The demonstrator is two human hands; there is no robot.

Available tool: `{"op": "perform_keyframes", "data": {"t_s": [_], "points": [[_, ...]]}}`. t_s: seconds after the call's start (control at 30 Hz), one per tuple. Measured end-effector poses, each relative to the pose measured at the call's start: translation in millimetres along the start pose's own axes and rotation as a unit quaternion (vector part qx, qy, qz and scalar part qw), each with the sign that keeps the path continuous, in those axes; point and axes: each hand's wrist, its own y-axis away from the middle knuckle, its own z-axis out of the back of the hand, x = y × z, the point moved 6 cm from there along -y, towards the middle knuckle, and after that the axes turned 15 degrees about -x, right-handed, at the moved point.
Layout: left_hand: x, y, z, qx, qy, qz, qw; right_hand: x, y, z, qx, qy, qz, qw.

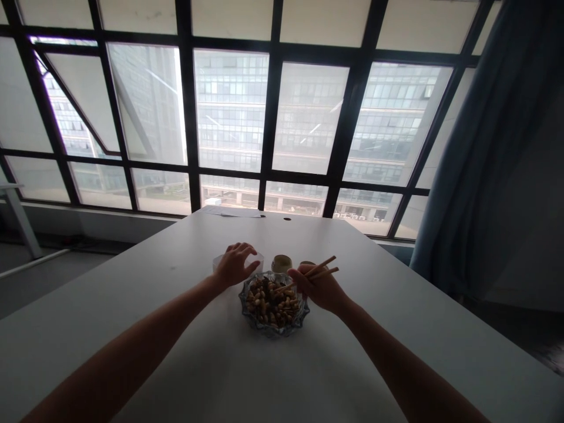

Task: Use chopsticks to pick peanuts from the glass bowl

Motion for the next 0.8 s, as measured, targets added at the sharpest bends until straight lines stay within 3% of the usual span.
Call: {"op": "perform_keyframes", "data": {"t_s": [0.17,0.27,0.37,0.5,0.7,0.8], "points": [[-15,28,16.4,-0.017,0.137,0.007,0.99,-2,-1,12,-0.054,0.012,0.019,0.998],[-11,43,15.2,-0.029,0.163,0.043,0.985,2,3,16,-0.085,-0.008,0.019,0.996],[-3,54,9.2,-0.019,0.16,0.076,0.984,2,7,17,-0.078,-0.043,-0.018,0.996],[1,61,4.4,0.0,0.153,0.103,0.983,1,8,22,-0.026,-0.051,-0.085,0.995],[0,65,1.1,0.03,0.159,0.114,0.98,3,14,15,0.147,-0.045,-0.129,0.98],[1,66,0.7,0.038,0.149,0.113,0.982,0,13,14,0.142,-0.03,-0.124,0.982]]}}
